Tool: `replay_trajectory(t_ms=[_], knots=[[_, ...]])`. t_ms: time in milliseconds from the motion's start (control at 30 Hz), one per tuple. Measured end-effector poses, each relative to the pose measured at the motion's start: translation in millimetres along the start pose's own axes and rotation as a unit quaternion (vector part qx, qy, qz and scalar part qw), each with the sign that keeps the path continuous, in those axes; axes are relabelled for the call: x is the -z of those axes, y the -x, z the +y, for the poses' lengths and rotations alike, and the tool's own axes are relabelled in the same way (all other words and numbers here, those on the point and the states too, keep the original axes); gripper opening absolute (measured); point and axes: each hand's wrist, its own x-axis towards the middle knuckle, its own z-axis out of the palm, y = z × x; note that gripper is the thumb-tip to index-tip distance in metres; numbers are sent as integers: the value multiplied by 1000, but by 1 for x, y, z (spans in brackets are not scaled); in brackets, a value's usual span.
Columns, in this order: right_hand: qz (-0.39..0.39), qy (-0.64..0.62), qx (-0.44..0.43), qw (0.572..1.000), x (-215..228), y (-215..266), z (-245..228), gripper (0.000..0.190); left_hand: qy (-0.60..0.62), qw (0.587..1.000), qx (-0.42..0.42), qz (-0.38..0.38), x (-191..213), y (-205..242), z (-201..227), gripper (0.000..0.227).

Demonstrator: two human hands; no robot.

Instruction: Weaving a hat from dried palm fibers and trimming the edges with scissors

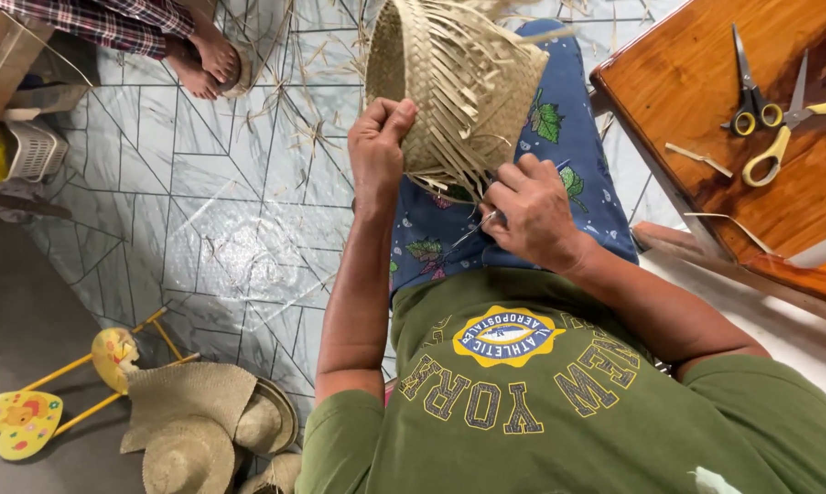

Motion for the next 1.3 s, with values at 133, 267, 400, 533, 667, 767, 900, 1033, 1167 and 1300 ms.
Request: replay_trajectory(t_ms=[133, 267, 400, 533, 667, 767, 900, 1033, 1167, 1300], knots=[[-11, -29, -23, 999, -10, 8, -4, 16, -25, 999, -35, -10, -8, 3, 4, 19], [-31, -40, -30, 998, -15, 16, -12, 19, -73, 993, -87, -16, -1, -10, 1, 13], [-25, -108, -27, 993, -10, 32, -24, 19, -87, 991, -92, -32, 26, -26, 27, 10], [59, -154, -74, 984, 23, 1, -14, 8, -8, 994, -41, -100, 24, -18, 40, 14], [74, -174, -79, 979, 48, -34, -19, 12, 55, 985, 10, -163, 24, -14, 43, 28], [54, -173, -69, 981, 36, -45, -10, 9, 74, 979, 4, -190, 21, -12, 38, 36], [69, -215, -81, 971, 1, -36, 1, 26, 50, 981, -30, -185, 17, 0, 55, 24], [65, -249, -108, 960, 1, -42, -12, 21, -93, 978, -138, -123, 12, -4, 15, 16], [58, -226, -100, 967, 4, -45, -19, 25, -33, 995, -71, -67, 6, 4, 13, 17], [28, -271, -141, 952, -19, -20, -8, 23, 54, 993, 37, -95, 6, 2, 13, 32]])
